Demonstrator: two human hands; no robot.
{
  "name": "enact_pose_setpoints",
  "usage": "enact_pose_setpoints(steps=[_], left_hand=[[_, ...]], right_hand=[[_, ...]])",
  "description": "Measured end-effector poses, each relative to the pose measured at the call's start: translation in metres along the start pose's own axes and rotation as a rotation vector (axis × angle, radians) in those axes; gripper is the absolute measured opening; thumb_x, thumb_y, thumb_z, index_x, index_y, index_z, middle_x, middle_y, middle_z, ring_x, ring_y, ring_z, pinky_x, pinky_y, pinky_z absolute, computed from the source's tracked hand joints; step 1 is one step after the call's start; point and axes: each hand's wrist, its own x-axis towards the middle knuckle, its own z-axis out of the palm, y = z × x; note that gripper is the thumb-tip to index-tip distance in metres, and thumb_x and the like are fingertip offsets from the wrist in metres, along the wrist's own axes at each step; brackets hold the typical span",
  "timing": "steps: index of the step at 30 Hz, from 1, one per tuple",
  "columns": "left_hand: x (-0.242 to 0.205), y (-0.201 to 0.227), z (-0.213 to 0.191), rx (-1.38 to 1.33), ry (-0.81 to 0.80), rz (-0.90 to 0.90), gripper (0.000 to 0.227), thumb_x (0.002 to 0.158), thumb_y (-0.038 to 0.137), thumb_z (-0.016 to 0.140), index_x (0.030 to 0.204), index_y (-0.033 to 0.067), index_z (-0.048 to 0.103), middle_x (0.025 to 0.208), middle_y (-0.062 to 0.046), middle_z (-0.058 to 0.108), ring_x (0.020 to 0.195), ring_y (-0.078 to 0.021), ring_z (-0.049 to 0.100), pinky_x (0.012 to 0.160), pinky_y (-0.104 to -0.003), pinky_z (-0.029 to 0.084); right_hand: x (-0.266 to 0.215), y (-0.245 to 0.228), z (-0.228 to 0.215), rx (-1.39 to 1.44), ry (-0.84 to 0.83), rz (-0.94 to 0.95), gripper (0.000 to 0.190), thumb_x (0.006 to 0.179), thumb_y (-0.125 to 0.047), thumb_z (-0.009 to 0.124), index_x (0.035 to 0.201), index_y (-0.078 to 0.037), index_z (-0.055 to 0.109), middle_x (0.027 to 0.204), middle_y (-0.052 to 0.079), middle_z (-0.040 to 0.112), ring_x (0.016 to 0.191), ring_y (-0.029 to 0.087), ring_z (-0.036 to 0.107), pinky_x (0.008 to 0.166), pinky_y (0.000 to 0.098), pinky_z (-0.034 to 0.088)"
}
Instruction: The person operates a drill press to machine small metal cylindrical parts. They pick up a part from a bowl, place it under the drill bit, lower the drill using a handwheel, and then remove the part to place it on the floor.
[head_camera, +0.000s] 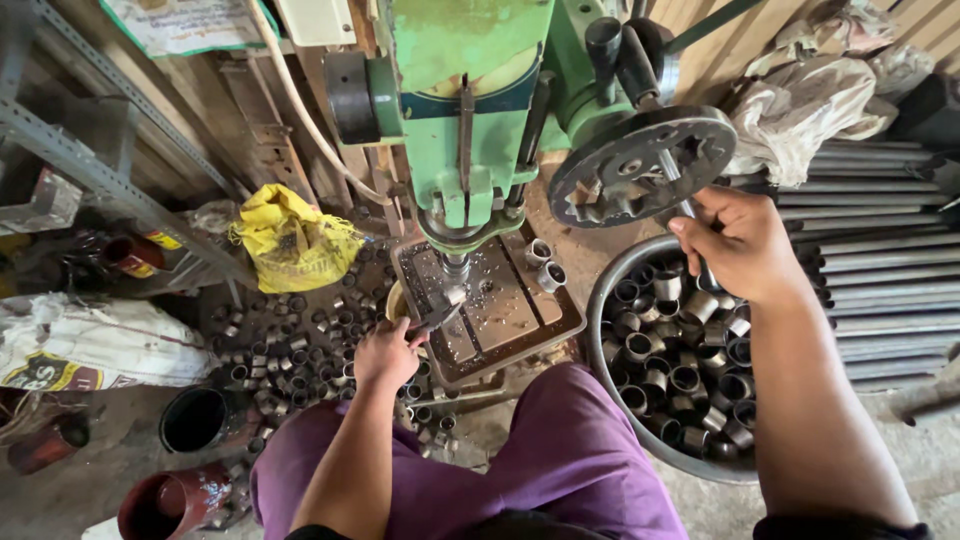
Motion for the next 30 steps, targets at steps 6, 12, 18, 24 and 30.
enact_pose_setpoints(steps=[6, 12, 18, 24, 30], left_hand=[[-0.002, 0.0, 0.001, -0.015, 0.042, 0.01, 0.04, 0.093, 0.055, 0.063, 0.104, 0.0163, 0.068, 0.1, -0.011, 0.072, 0.091, -0.0335, 0.072, 0.075, -0.047, 0.057], [-0.002, 0.0, -0.008, -0.006, 0.085, 0.043, 0.039, 0.089, 0.054, 0.065, 0.103, 0.017, 0.069, 0.099, -0.011, 0.072, 0.093, -0.0341, 0.071, 0.078, -0.047, 0.056], [-0.002, 0.007, -0.016, -0.025, -0.053, -0.035, 0.039, 0.093, 0.053, 0.063, 0.109, 0.0166, 0.066, 0.106, -0.01, 0.071, 0.095, -0.0326, 0.071, 0.078, -0.047, 0.057], [-0.004, 0.009, -0.018, -0.017, -0.068, -0.032, 0.033, 0.093, 0.045, 0.063, 0.113, 0.019, 0.066, 0.107, -0.008, 0.072, 0.094, -0.0309, 0.072, 0.073, -0.047, 0.057], [-0.007, 0.015, -0.025, 0.006, -0.092, -0.092, 0.035, 0.091, 0.049, 0.064, 0.118, 0.0266, 0.067, 0.111, -0.013, 0.07, 0.099, -0.0351, 0.071, 0.076, -0.049, 0.057]], right_hand=[[0.0, 0.015, 0.001, -0.009, 0.005, -0.095, 0.016, 0.101, 0.003, 0.063, 0.085, 0.003, 0.061, 0.068, 0.003, 0.061, 0.054, 0.007, 0.056, 0.049, 0.0235, 0.043], [0.002, 0.034, 0.008, 0.027, 0.064, -0.049, 0.006, 0.099, 0.003, 0.062, 0.094, 0.004, 0.065, 0.072, 0.004, 0.063, 0.056, 0.007, 0.057, 0.05, 0.0232, 0.046], [0.007, 0.081, 0.034, 0.119, 0.189, -0.204, 0.014, 0.105, 0.0, 0.064, 0.117, 0.007, 0.062, 0.09, 0.009, 0.07, 0.07, 0.01, 0.063, 0.06, 0.0241, 0.052], [-0.062, 0.044, 0.013, 0.171, 0.527, -0.473, 0.053, 0.12, -0.021, 0.063, 0.159, 0.001, 0.033, 0.136, 0.018, 0.066, 0.1, 0.016, 0.067, 0.092, 0.027, 0.057], [-0.07, 0.003, 0.011, -0.26, 0.603, -0.457, 0.082, 0.121, -0.035, 0.064, 0.165, -0.011, -0.001, 0.164, 0.018, 0.041, 0.126, 0.024, 0.062, 0.101, 0.0302, 0.051]])
